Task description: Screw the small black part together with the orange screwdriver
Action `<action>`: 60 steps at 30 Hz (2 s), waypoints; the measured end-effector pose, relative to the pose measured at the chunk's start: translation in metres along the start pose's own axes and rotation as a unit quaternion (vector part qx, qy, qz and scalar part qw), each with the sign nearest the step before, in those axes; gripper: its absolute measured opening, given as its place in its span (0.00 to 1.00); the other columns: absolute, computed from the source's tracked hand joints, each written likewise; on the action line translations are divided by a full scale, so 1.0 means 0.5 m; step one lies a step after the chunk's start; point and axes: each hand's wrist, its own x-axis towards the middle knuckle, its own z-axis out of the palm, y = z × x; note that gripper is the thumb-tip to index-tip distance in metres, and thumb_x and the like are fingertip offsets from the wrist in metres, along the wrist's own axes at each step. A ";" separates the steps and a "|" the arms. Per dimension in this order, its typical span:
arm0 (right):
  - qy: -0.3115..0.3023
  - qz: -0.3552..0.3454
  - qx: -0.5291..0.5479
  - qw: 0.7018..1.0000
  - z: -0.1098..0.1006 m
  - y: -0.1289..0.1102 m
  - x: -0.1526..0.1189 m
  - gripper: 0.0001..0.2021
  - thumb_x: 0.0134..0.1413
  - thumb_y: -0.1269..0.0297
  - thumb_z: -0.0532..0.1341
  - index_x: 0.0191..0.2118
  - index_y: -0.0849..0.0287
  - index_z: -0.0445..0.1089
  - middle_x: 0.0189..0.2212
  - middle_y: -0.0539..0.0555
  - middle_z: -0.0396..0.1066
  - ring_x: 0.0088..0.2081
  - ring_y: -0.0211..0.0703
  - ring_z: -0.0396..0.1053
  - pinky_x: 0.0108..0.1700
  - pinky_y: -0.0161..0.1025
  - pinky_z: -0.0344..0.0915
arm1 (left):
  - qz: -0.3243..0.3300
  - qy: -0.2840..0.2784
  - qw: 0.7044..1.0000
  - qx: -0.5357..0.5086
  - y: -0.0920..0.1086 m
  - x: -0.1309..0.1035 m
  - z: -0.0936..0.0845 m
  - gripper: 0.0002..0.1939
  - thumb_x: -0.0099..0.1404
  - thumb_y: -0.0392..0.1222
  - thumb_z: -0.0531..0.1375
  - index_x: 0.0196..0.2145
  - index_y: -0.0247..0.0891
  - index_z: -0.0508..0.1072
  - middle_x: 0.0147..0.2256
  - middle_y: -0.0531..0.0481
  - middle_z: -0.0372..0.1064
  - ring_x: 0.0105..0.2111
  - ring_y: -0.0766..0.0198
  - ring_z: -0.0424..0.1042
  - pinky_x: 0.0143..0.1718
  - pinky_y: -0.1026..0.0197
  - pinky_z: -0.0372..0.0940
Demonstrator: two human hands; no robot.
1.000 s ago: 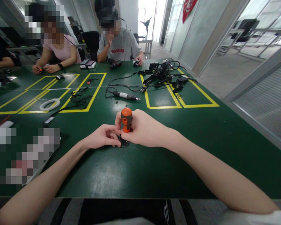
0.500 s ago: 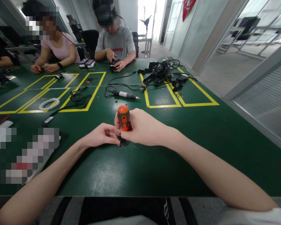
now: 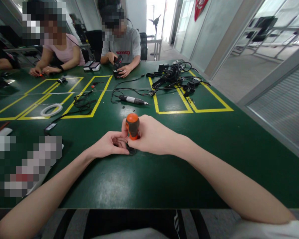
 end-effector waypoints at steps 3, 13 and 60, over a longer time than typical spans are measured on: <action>0.001 0.005 0.001 1.000 -0.003 -0.001 -0.001 0.06 0.49 0.76 0.63 0.33 0.58 0.69 0.26 0.44 0.67 0.26 0.35 0.62 0.33 0.35 0.59 | -0.003 0.004 1.000 0.009 -0.002 0.001 -0.002 0.21 0.48 0.38 0.77 0.39 0.31 0.79 0.29 0.52 0.79 0.26 0.70 0.73 0.33 0.66 0.69; -0.009 0.005 0.006 1.000 0.002 0.009 -0.002 0.03 0.53 0.71 0.63 0.33 0.58 0.69 0.23 0.43 0.62 0.25 0.35 0.58 0.28 0.34 0.54 | -0.030 -0.004 0.999 0.034 0.000 0.002 -0.013 0.22 0.48 0.41 0.77 0.42 0.31 0.84 0.26 0.53 0.77 0.25 0.71 0.70 0.30 0.67 0.64; -0.031 0.010 0.048 0.998 0.005 0.011 0.000 0.04 0.54 0.72 0.63 0.35 0.58 0.70 0.22 0.42 0.61 0.24 0.34 0.57 0.27 0.34 0.53 | 0.038 -0.010 0.999 0.038 -0.006 -0.001 0.004 0.25 0.50 0.41 0.77 0.43 0.34 0.76 0.31 0.53 0.77 0.27 0.69 0.74 0.31 0.66 0.68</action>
